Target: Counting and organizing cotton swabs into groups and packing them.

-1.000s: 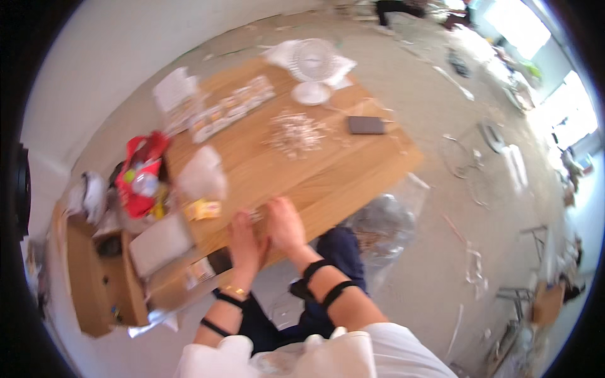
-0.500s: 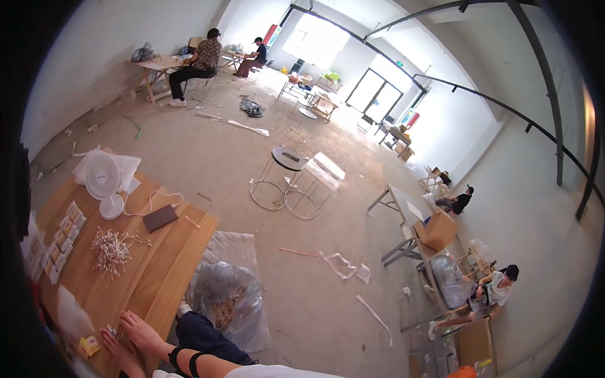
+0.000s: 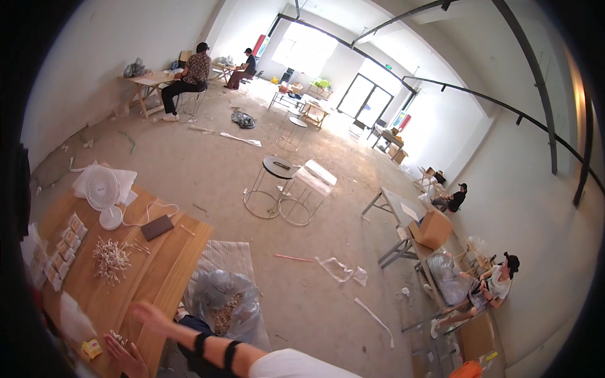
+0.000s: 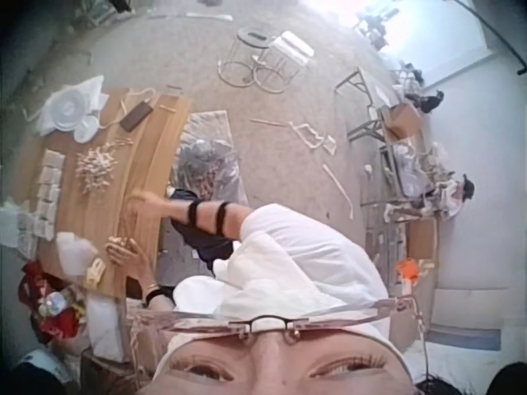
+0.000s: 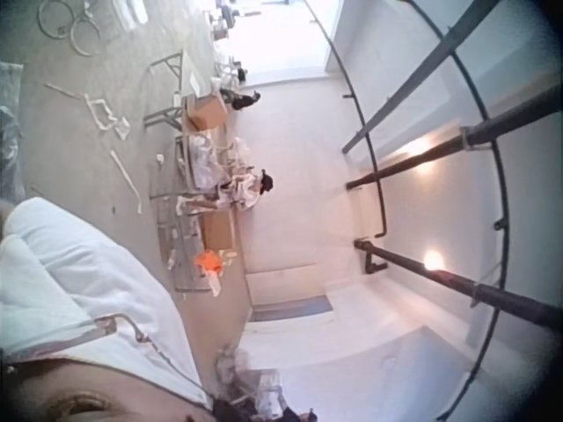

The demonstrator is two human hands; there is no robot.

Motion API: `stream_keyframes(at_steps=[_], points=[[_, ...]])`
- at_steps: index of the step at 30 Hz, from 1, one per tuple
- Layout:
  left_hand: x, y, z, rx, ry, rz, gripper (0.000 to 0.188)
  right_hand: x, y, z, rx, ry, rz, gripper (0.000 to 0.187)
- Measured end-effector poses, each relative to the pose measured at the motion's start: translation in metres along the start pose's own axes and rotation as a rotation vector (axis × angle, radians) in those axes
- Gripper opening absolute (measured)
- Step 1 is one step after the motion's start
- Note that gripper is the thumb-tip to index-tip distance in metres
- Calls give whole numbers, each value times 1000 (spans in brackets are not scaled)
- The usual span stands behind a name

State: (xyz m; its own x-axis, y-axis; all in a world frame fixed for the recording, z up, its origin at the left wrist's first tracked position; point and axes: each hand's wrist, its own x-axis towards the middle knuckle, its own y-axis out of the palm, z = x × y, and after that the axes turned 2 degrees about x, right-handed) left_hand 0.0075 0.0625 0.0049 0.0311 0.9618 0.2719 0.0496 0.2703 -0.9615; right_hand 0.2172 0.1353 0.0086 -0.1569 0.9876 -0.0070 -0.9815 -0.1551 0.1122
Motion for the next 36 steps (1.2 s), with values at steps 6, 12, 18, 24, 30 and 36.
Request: stream_keyframes(at_steps=[6, 12, 18, 24, 30, 36], points=[[-13, -3, 14, -85, 24, -188, 81, -99, -306, 174, 123, -336, -482, 61], [-4, 53, 31, -177, 99, -298, 77, -280, -415, 457, 627, -979, -1076, 94], [-1, 87, 37, -273, 62, -333, 74, -334, -321, 560, 315, -1012, -8, 89], [-3, 90, 33, -293, 28, -265, 74, -332, -348, 544, 410, -1244, -847, 75], [-2, 40, 11, -65, -53, -26, 77, -284, -312, 457, -73, -401, -140, 71], [-6, -27, 2, -51, -125, 391, 81, -201, -251, 253, -396, 9, 116, 50]])
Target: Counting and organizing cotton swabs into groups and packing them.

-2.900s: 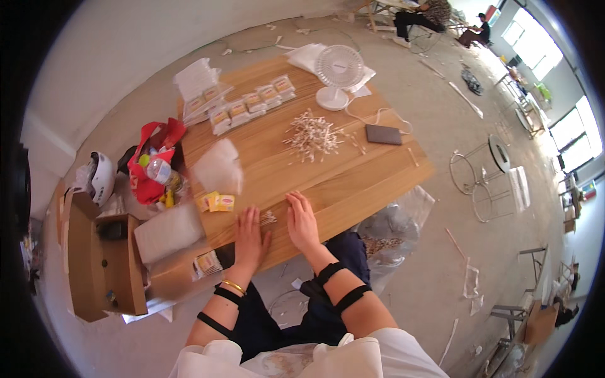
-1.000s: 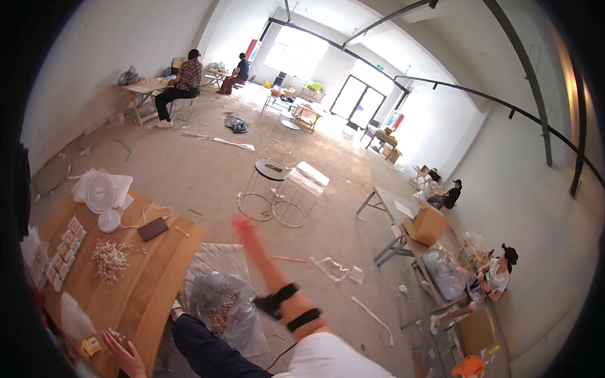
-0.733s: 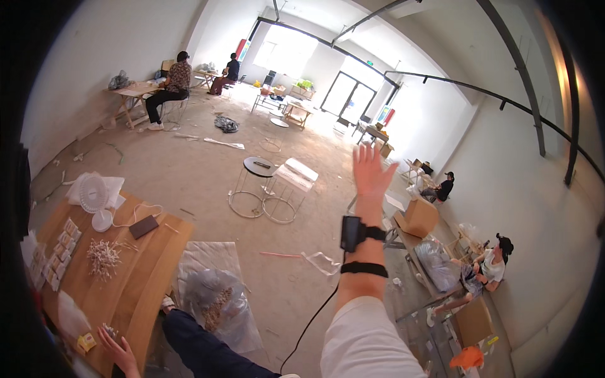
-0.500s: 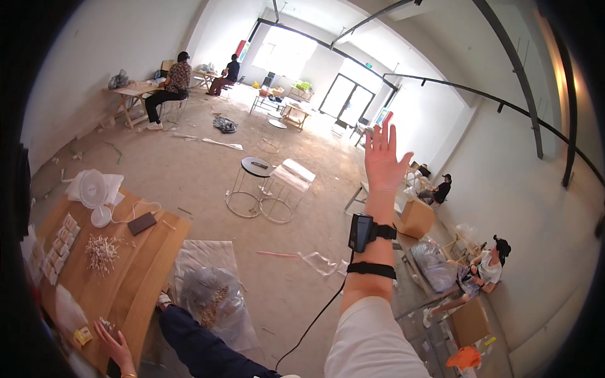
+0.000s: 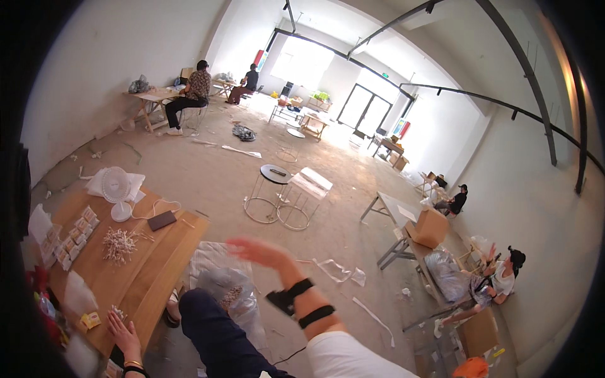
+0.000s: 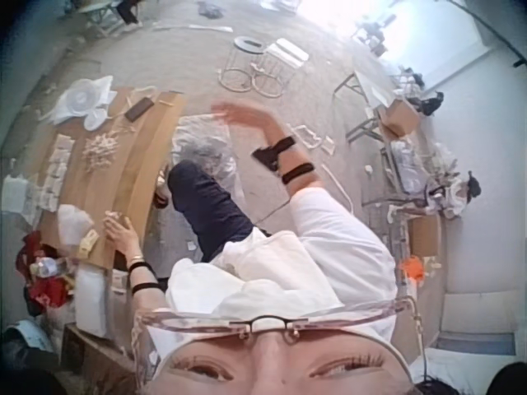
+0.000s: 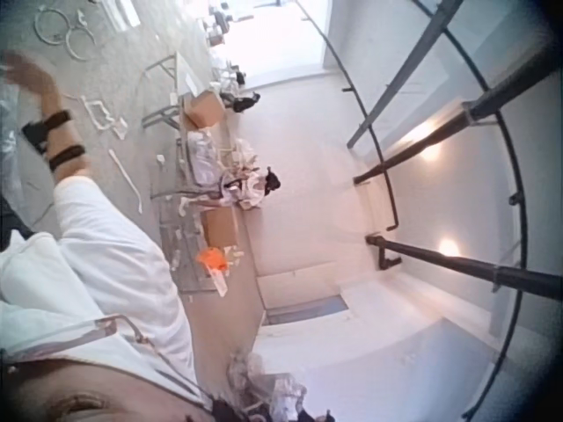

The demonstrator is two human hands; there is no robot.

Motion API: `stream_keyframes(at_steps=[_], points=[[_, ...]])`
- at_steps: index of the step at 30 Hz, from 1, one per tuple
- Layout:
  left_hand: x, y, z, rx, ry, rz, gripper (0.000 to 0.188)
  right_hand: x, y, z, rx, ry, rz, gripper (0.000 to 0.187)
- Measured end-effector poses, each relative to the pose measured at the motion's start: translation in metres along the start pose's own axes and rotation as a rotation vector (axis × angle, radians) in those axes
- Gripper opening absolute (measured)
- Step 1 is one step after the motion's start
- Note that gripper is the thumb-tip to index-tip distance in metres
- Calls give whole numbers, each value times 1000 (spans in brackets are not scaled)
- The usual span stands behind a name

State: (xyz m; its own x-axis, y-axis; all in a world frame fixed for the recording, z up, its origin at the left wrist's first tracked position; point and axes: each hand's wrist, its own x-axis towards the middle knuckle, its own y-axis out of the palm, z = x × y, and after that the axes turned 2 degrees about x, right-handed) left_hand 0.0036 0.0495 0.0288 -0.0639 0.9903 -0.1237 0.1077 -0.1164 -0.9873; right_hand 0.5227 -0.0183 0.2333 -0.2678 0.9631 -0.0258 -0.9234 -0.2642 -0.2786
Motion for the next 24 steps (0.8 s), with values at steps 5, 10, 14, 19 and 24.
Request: stream_keyframes(at_steps=[5, 10, 14, 19, 24], points=[[17, 16, -29, -11, 127, -39, 83, 85, 99, -126, -123, 41, 331, 47], [4, -8, -38, -62, 237, -5, 84, 143, 190, -136, 378, 312, 211, 50], [8, 37, 10, -95, 108, -222, 86, 164, 256, -111, 310, 414, 213, 49], [-2, 12, -7, -25, 66, -72, 89, 153, 233, -109, 526, 228, 217, 46], [-10, 29, -10, -60, 194, -296, 83, 136, 138, -92, 803, -40, -74, 45]])
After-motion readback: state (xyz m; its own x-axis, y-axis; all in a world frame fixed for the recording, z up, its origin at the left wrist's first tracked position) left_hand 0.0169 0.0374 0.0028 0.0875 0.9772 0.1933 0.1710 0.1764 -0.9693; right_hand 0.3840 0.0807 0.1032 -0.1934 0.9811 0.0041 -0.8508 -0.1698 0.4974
